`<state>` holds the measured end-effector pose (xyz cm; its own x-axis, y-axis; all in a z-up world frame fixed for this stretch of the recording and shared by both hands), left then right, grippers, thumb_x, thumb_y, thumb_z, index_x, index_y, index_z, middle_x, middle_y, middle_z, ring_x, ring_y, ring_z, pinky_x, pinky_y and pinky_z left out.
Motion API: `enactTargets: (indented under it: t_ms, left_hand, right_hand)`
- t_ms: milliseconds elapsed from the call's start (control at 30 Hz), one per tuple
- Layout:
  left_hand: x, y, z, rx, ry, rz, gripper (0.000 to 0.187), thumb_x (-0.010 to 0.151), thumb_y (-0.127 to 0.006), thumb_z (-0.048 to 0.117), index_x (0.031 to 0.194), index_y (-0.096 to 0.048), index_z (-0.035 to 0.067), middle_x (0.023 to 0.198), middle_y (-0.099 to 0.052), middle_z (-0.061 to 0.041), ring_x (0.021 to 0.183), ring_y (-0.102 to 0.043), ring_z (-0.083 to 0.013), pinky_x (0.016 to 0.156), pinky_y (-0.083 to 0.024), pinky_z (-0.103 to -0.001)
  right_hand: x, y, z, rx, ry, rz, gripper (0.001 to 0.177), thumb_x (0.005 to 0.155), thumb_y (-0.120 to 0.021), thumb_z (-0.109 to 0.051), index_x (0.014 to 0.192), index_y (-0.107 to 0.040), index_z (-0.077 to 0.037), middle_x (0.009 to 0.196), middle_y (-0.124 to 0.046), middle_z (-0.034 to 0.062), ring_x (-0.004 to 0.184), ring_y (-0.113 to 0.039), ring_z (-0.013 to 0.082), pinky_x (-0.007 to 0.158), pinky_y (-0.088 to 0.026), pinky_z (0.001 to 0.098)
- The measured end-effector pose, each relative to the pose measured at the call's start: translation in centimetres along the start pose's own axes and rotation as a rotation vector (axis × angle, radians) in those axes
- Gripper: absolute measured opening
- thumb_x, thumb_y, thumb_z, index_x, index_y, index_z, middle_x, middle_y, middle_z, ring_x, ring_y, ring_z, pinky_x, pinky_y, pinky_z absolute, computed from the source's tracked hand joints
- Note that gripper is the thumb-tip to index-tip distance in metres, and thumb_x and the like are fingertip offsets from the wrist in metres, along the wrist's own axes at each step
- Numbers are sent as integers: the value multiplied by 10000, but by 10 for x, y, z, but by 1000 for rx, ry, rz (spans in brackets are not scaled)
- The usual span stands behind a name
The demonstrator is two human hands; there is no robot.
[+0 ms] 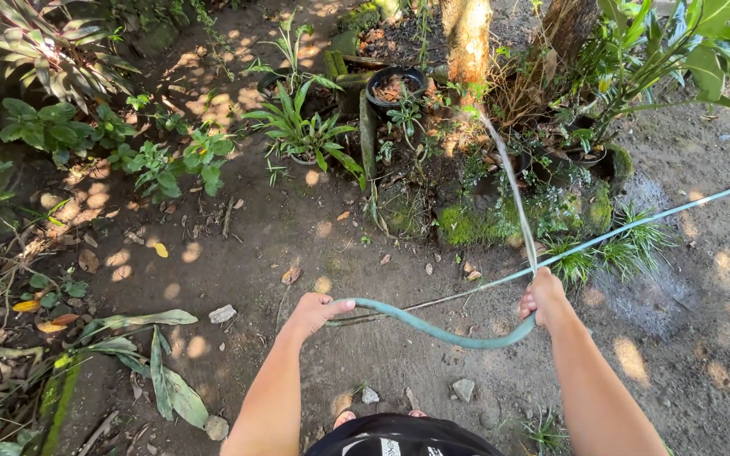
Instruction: The person uses a green garden hose to water several potted plants and the surrounding soil in a backyard garden. They move the hose between different plant clusters and briefly aim the stream upward toward a tree trunk before returning to ground-level watering.
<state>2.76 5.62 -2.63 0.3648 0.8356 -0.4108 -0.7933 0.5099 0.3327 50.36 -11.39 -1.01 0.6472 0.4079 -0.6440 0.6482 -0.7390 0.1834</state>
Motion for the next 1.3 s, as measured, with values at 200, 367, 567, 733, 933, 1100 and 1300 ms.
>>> enactTargets:
  t_ms: [200, 367, 567, 733, 933, 1100, 1300]
  left_hand:
    - [-6, 1, 3, -1, -11, 12, 545, 637, -910, 478, 450, -523, 142, 435, -406, 8, 458, -387, -99, 484, -254, -219]
    - [-6, 1, 1, -6, -26, 15, 554, 637, -913, 478, 444, -520, 139, 429, -378, 14, 447, -381, -94, 473, -254, -221]
    - [-4, 2, -5, -21, -21, 23, 538, 641, -914, 461, 456, -525, 139, 434, -423, 16, 459, -396, -92, 484, -257, -213]
    - [-3, 2, -7, -1, -12, 18, 543, 646, -908, 475, 462, -520, 141, 450, -427, 12, 476, -416, -107, 497, -282, -220]
    - [0, 1, -15, 3, 6, 21, 551, 620, -912, 494, 462, -525, 135, 444, -427, -1, 478, -422, -110, 506, -290, -225]
    - [-2, -2, -10, 3, -10, -17, 533, 645, -907, 496, 474, -543, 146, 457, -428, 27, 485, -405, -91, 502, -275, -218]
    - [-2, -4, -7, -19, -14, -10, 514, 630, -916, 466, 487, -545, 139, 453, -442, 23, 487, -404, -88, 503, -263, -216]
  right_hand:
    - [-6, -1, 0, 26, 8, -6, 436, 1023, -192, -358, 785, -390, -51, 550, -253, -28, 350, -279, 105, 351, -317, 341]
    - [-2, 0, 2, 26, 7, -2, 435, 1025, -192, -361, 781, -382, -55, 551, -251, -29, 350, -275, 106, 354, -314, 345]
    - [0, -2, 5, 9, -5, -4, 453, 1041, -185, -376, 793, -383, -53, 559, -261, -29, 351, -284, 105, 352, -323, 343]
    - [7, -3, 12, -24, -18, -9, 464, 1045, -175, -372, 797, -391, -45, 567, -274, -29, 358, -295, 96, 346, -331, 338]
    - [11, -7, 30, -106, -97, -14, 495, 1059, -171, -400, 783, -395, -56, 554, -293, -34, 342, -287, 92, 334, -331, 305]
    - [16, -11, 43, -219, -148, -66, 556, 1067, -210, -449, 798, -425, -13, 574, -301, -31, 367, -321, 76, 352, -370, 301]
    - [39, -7, 62, -268, -213, -99, 569, 1056, -240, -465, 797, -450, -3, 568, -316, -36, 369, -325, 74, 356, -376, 311]
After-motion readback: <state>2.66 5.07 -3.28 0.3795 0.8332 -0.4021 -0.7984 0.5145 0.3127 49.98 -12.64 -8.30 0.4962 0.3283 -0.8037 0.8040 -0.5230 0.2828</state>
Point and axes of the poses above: each hand's wrist, its own x-axis towards the middle knuckle, its own y-axis out of the back of the hand, z = x × y, the point moved 7 cm from there along x, towards the middle knuckle
